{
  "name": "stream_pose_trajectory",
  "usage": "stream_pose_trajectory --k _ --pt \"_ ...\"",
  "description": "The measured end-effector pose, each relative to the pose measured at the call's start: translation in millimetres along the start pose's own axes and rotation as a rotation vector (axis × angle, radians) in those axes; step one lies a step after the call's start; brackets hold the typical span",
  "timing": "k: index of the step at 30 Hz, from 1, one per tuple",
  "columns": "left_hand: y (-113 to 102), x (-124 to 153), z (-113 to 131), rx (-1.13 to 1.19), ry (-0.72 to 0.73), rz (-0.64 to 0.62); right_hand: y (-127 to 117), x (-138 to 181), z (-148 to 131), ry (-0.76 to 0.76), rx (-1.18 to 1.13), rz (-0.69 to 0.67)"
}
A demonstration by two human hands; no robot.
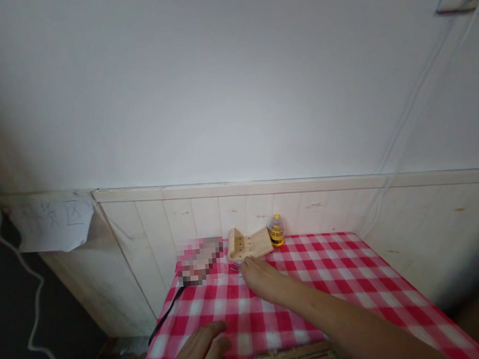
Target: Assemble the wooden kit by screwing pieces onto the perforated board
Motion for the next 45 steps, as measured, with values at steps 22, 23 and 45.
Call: stream_pose_trajectory --k 22,23,45 --pt "32 -52 55 0.731 -0.631 -0.542 -20 232 12 0.564 -0.498 0.107" --pt "34 -52 55 0.727 -0.645 -0.543 -14 234 11 0.588 -0.514 0.139" --pt "62 -104 44 1.68 -0.934 0.187 -31 167 23 0.402 -1.379 0.784"
Point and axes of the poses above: each hand's wrist, its own x-axis away from the middle knuckle, its own y-axis out of the palm, z = x × y, the point moved 4 cm from there along -x, towards the middle knuckle, and after that the axes turned 2 degrees about -y, right-handed, at the moved point
